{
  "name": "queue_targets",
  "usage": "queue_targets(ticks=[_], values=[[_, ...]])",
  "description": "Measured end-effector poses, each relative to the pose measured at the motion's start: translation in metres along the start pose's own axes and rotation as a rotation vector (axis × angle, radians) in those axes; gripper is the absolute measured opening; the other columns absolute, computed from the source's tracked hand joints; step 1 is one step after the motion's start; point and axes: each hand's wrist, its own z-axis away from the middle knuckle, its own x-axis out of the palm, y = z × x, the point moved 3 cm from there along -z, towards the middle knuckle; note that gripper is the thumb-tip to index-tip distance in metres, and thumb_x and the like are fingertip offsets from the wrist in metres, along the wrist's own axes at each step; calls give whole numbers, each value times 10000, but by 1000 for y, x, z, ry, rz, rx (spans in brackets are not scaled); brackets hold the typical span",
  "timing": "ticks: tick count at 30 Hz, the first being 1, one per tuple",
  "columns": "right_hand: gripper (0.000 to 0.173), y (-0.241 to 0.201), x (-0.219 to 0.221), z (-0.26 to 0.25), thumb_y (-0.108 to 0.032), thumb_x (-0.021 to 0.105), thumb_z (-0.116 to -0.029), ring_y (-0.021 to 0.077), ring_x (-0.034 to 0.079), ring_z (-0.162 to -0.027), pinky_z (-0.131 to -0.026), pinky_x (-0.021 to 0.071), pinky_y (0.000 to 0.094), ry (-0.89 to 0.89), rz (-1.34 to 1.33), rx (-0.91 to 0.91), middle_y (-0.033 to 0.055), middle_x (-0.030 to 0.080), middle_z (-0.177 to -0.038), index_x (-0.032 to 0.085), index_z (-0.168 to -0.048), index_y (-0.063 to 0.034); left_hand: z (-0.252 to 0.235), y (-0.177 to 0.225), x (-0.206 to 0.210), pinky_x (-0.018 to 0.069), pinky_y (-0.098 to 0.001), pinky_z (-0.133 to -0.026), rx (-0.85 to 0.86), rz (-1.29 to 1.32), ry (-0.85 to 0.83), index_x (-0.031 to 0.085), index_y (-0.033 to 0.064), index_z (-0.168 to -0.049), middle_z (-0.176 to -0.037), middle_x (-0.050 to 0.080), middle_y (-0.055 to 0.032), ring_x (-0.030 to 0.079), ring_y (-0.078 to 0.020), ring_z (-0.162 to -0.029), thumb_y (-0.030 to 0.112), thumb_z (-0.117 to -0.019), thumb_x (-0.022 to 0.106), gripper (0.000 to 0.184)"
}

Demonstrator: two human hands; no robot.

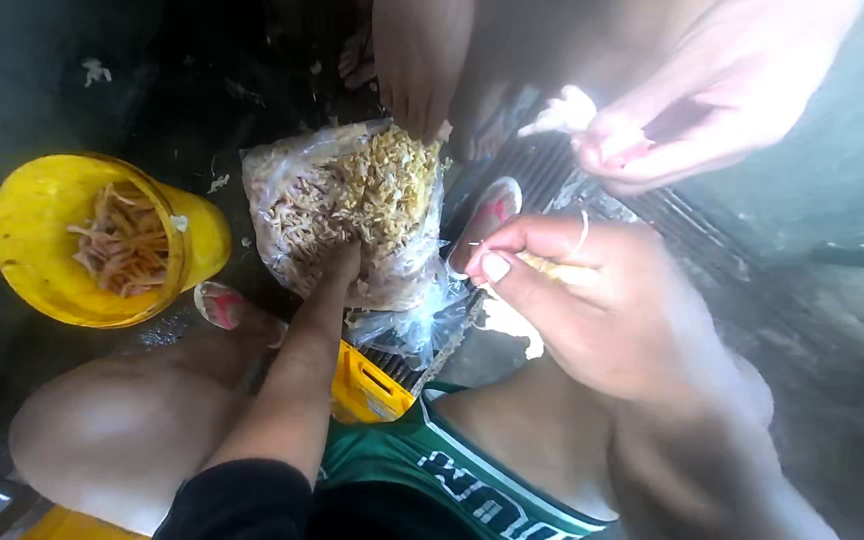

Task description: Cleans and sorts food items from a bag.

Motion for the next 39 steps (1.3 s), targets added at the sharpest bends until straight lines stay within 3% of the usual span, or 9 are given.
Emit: queue_targets(ticks=[3, 9, 13, 18, 22, 26, 30, 35, 39], values=[[180, -4, 6, -3, -272, 562, -1016, -27, 582, -611, -504, 495, 170, -6, -3, -25, -124, 651, -768, 717, -965, -196, 12, -9, 9, 528, -658, -928, -37, 33, -13, 663, 75, -1282, -1247, 671, -216, 648, -428, -1146, 234, -989, 625, 336], [215, 3, 20, -3, -334, 532, -1017, -17, 587, -611, -505, 497, 230, -37, 139, 18, -121, 636, -736, 717, -960, -240, 40, -40, 23, 520, -629, -974, 38, 146, -8, 640, 123, -1330, -1249, 680, -174, 649, -373, -1166, 344, -966, 685, 428], [191, 6, 30, -5, -244, 539, -1065, 92, 634, -676, -586, 556, 350, -145, 235, 40, -30, 677, -831, 722, -1088, -196, 59, -53, -15, 489, -627, -1036, 67, 229, 68, 646, 58, -1310, -1276, 660, -211, 625, -389, -1214, 331, -1008, 637, 407], [197, -3, 45, -4, -163, 555, -1051, 142, 674, -813, -726, 589, 400, -161, 246, -85, 13, 710, -998, 739, -1121, -167, 129, -48, -122, 529, -630, -899, 264, 191, 127, 697, -9, -1088, -1078, 689, -237, 676, -394, -1003, 152, -978, 664, 197], [291, -8, 66, -7, -414, 634, -1011, 199, 684, -923, -826, 581, 474, -207, 346, -100, 42, 707, -1016, 749, -1082, -157, 218, -18, -192, 576, -534, -840, 403, 201, 150, 719, 44, -1124, -989, 716, -142, 698, -268, -882, 183, -1009, 646, 194], [565, -11, 91, -9, -668, 665, -893, 262, 680, -940, -815, 578, 524, -288, 500, -33, 73, 682, -1001, 744, -1039, -129, 272, 1, -213, 548, -405, -700, 524, 267, 161, 727, 102, -994, -820, 678, -38, 637, -154, -728, 250, -1038, 610, 194], [457, -9, 110, -6, -546, 602, -990, 202, 658, -817, -752, 570, 457, -369, 414, -132, 38, 655, -850, 698, -855, -120, 281, -1, -202, 416, -354, -533, 508, 495, 316, 631, 87, -786, -644, 534, -36, 486, -157, -551, 267, -1046, 595, 318], [510, 1, 125, -6, -549, 493, -1038, 190, 654, -853, -801, 552, 451, -380, 331, -106, 43, 656, -865, 702, -889, -109, 271, -7, -196, 513, -460, -646, 342, 461, 291, 712, 84, -858, -739, 640, -71, 608, -205, -677, 460, -1002, 647, 409], [457, -1, 130, -13, -494, 568, -1018, 171, 643, -802, -751, 551, 435, -255, 249, -77, 38, 642, -818, 676, -816, -98, 268, -6, -199, 540, -484, -709, 397, 429, 269, 713, 58, -905, -793, 661, -95, 641, -228, -736, 409, -1048, 583, 400]])
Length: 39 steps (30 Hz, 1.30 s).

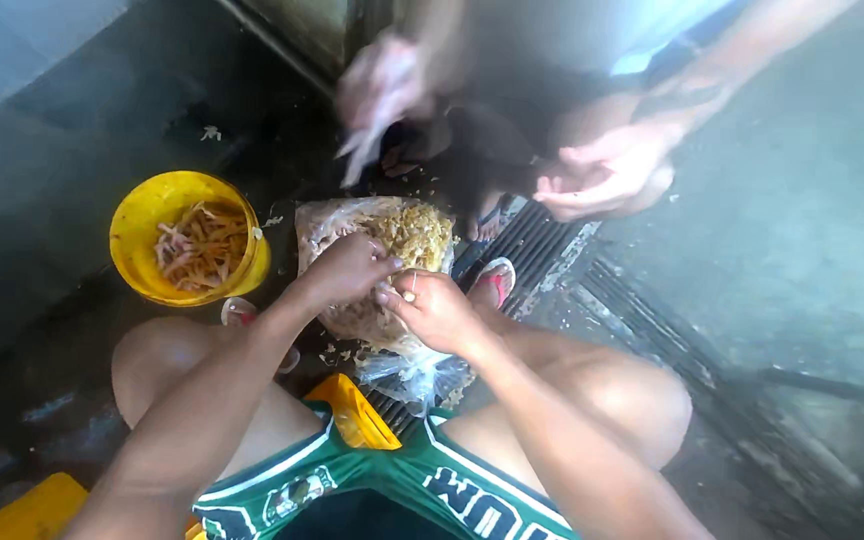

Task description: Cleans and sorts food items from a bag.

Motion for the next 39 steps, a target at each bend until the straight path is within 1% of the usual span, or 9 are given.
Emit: queue_targets(ticks=[8, 16, 20, 23, 25, 28, 32, 37, 39], values=[[359, -31, -9, -7, -314, 558, -1038, 80, 574, -653, -599, 498, 316, 157, -63, -105, -31, 587, -714, 626, -727, -147, -9, -14, -17, 571, -482, -714, -69, 217, 337, 651, 121, -1167, -973, 692, -91, 675, -232, -821, 140, -968, 621, 203], [366, -34, -10, 18, -264, 520, -1045, 23, 509, -628, -583, 436, 218, 179, -188, -141, -56, 538, -684, 613, -714, -139, -1, -56, -71, 546, -524, -798, -298, 334, 541, 675, 74, -1162, -1044, 682, -148, 661, -280, -933, 158, -982, 584, 219], [231, -23, -20, 13, -203, 499, -1038, 1, 632, -767, -706, 544, 223, 222, -178, -26, -43, 674, -842, 713, -1013, -120, 3, -55, -70, 523, -414, -648, -274, 469, 460, 657, 61, -1155, -964, 658, -126, 623, -216, -781, 127, -972, 580, 209], [326, -17, -21, 5, -146, 490, -1024, 66, 683, -1008, -888, 586, 328, 136, -265, 38, -8, 726, -1149, 703, -1271, -153, 0, -48, -57, 489, -362, -575, -275, 498, 385, 651, 72, -1160, -938, 655, -116, 594, -191, -699, 142, -993, 573, 197], [273, -19, -14, 1, -189, 516, -1017, 59, 663, -838, -755, 568, 313, 165, -331, 80, -17, 721, -954, 747, -1156, -148, -5, -43, -48, 479, -365, -553, -291, 509, 349, 655, 74, -1174, -926, 657, -125, 582, -196, -675, 150, -1000, 567, 210], [258, -20, -3, -4, -331, 615, -1023, 60, 672, -870, -806, 577, 313, 128, -363, 98, -4, 719, -950, 744, -1110, -125, -8, -33, -30, 407, -309, -480, -311, 557, 262, 643, 86, -1200, -854, 604, -108, 487, -162, -565, 174, -1015, 564, 219], [227, -19, 5, -5, -277, 591, -1044, 44, 645, -779, -725, 554, 281, 167, -418, 81, -25, 689, -838, 740, -983, -118, -12, -28, -14, 333, -267, -426, -270, 687, 220, 641, 95, -1158, -760, 551, -62, 402, -124, -487, 198, -997, 581, 200], [284, -20, 1, -4, -250, 545, -1061, 112, 654, -768, -731, 580, 324, 104, -637, 54, 25, 686, -826, 741, -935, -88, -11, -21, -18, 441, -282, -489, 20, 780, 299, 602, 88, -1266, -878, 662, -88, 557, -142, -606, 98, -948, 619, 319], [293, -21, 2, -3, -256, 530, -1058, 117, 605, -689, -664, 544, 326, 54, -622, 52, 15, 628, -744, 710, -887, -100, -12, -24, -22, 462, -319, -489, 4, 716, 395, 615, 88, -1227, -793, 639, -90, 562, -161, -582, 86, -901, 637, 327]])
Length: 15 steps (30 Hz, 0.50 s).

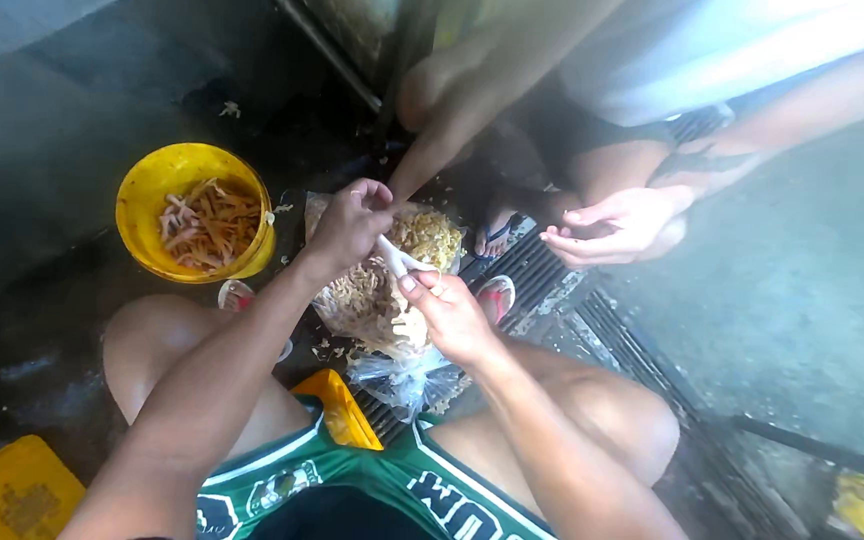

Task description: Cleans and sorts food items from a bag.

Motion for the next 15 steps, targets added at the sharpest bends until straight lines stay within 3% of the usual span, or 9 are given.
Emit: queue_targets(ticks=[2, 4, 5, 8, 10, 11, 13, 15], values=[[293, -5, 0, -2, -266, 531, -1046, 97, 551, -605, -574, 490, 307, -8, 89, -4, -12, 575, -669, 693, -846, -126, 0, -1, -4, 506, -363, -539, -87, -47, 59, 612, 91, -1220, -854, 646, -113, 594, -195, -635, 129, -923, 659, 303], [302, -9, 2, -5, -281, 533, -1047, 98, 517, -580, -547, 456, 307, 6, 123, -10, -20, 535, -642, 668, -815, -141, -2, -3, -4, 466, -343, -515, -175, -41, 101, 611, 95, -1223, -870, 630, -114, 562, -188, -620, 135, -928, 655, 301], [306, -10, 3, -4, -277, 532, -1049, 104, 526, -593, -562, 467, 314, 7, 109, -18, -14, 540, -650, 660, -809, -137, -5, -3, -4, 469, -327, -493, -191, -36, 118, 606, 94, -1234, -872, 629, -112, 561, -178, -603, 140, -930, 651, 311], [282, -17, 4, 14, -226, 517, -1038, 53, 553, -589, -562, 501, 256, -49, 70, -66, -52, 558, -647, 663, -817, -129, -17, -2, -32, 525, -409, -605, -189, 0, 276, 627, 48, -1237, -980, 650, -147, 609, -225, -745, 149, -918, 655, 336], [298, -19, 4, 30, -215, 510, -1052, 7, 486, -540, -502, 425, 193, -115, 61, -123, -92, 504, -618, 633, -792, -135, -23, 11, -75, 478, -361, -563, -170, 136, 460, 615, 57, -1160, -897, 587, -95, 539, -185, -683, 127, -924, 616, 247], [305, -16, 3, 33, -214, 506, -1061, 5, 476, -540, -497, 411, 187, -125, 63, -129, -90, 498, -621, 631, -796, -130, -23, 21, -94, 422, -299, -486, -133, 207, 519, 582, 91, -1040, -776, 531, -41, 473, -135, -572, 109, -918, 590, 124], [275, -5, -2, 29, -205, 495, -1062, 16, 555, -632, -578, 482, 200, -87, 104, -88, -65, 582, -711, 675, -875, -116, -14, 38, -111, 369, -253, -436, -100, 314, 509, 541, 139, -953, -658, 461, 9, 401, -97, -479, 87, -900, 550, 74], [276, -1, -8, 21, -160, 473, -1056, 43, 665, -906, -827, 567, 248, -85, 136, -17, -8, 719, -1004, 729, -1136, -98, 1, 44, -99, 406, -261, -449, -141, 353, 446, 567, 143, -1007, -665, 498, -7, 450, -107, -489, 106, -917, 549, 99]])
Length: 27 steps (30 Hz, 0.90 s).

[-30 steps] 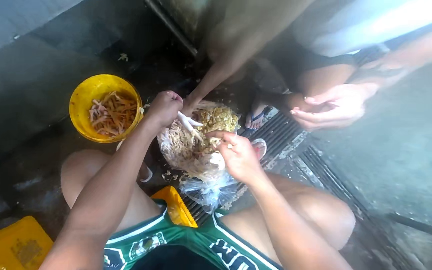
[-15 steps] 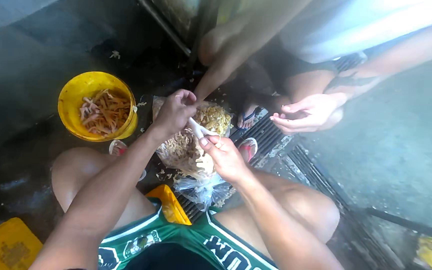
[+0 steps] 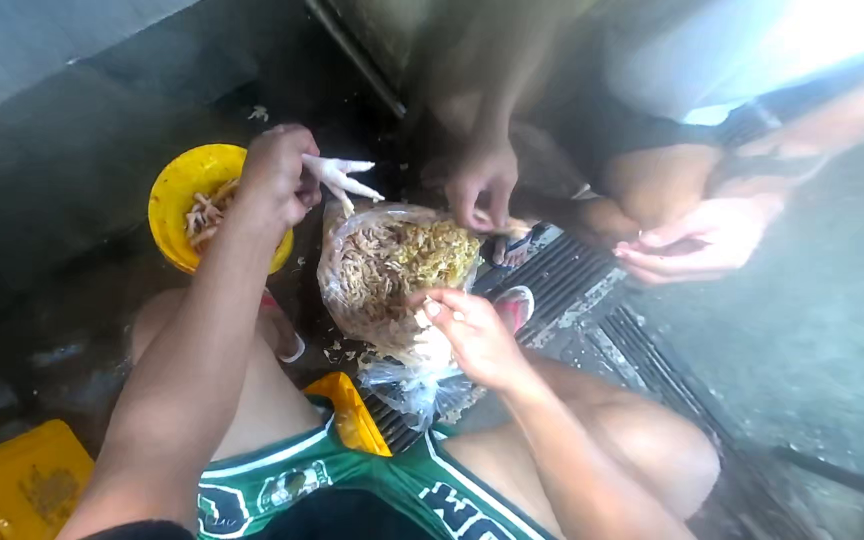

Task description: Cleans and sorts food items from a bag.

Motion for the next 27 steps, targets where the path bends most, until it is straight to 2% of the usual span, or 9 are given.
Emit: queue_targets(ticks=[2, 5, 7, 9, 11, 19, 21, 24, 27], values=[[296, 0, -1, -6, -146, 480, -1052, 56, 674, -952, -867, 570, 277, 20, -16, 35, 3, 729, -1067, 720, -1224, -122, 20, -17, 14, 459, -277, -482, -85, -9, -51, 590, 137, -1117, -730, 552, -31, 513, -122, -537, 128, -929, 547, 193], [269, 2, 6, -10, -229, 557, -1032, 114, 676, -901, -824, 586, 325, 60, -221, -6, 41, 714, -1014, 706, -1205, -88, 43, -50, 46, 381, -232, -405, -151, -30, -183, 549, 118, -1063, -656, 496, -8, 431, -89, -452, 108, -941, 513, 127], [360, 2, 11, -12, -324, 594, -1028, 106, 671, -932, -862, 581, 313, 60, -360, -62, 47, 710, -1067, 668, -1251, -51, 56, -68, 63, 385, -241, -412, -175, -79, -264, 577, 107, -1150, -706, 528, -26, 443, -99, -472, 109, -960, 530, 196], [266, -3, 12, -13, -242, 560, -1050, 74, 665, -878, -838, 574, 280, 114, -378, -52, 26, 711, -962, 700, -1117, -27, 65, -78, 73, 396, -263, -444, -167, -134, -315, 601, 128, -1185, -739, 547, -34, 457, -111, -506, 141, -966, 546, 226], [245, -8, 8, -14, -202, 521, -1061, 20, 616, -755, -731, 541, 232, 136, -293, 9, -35, 663, -825, 698, -958, -68, 61, -82, 79, 392, -242, -429, -136, -139, -321, 595, 123, -1157, -735, 551, -34, 452, -100, -488, 131, -994, 542, 171], [256, -6, 4, -17, -246, 554, -1041, 14, 540, -624, -597, 472, 219, 36, -107, -13, -61, 557, -695, 651, -853, -103, 49, -82, 79, 370, -252, -415, -69, -197, -295, 593, 77, -1102, -703, 547, -67, 442, -119, -468, 47, -946, 584, 159], [272, -12, 2, -13, -249, 554, -1040, 28, 528, -600, -574, 461, 231, 24, -81, -51, -49, 548, -674, 649, -841, -90, 46, -77, 77, 389, -262, -420, -37, -207, -254, 597, 59, -1088, -717, 560, -71, 458, -124, -477, 35, -924, 598, 166], [309, -27, 10, 8, -253, 525, -1045, 49, 544, -628, -603, 474, 260, -43, -27, -104, -16, 569, -690, 677, -864, -56, 15, -48, 49, 412, -261, -451, 11, -119, -9, 579, 39, -1144, -741, 551, -56, 467, -114, -511, 56, -972, 571, 173], [318, -27, 14, 17, -247, 509, -1069, 50, 558, -654, -615, 477, 236, -31, -27, -140, 1, 590, -717, 680, -888, -49, -4, -6, 13, 354, -220, -427, 85, 88, 119, 524, 143, -990, -660, 462, 19, 382, -71, -466, 106, -982, 542, 42]])
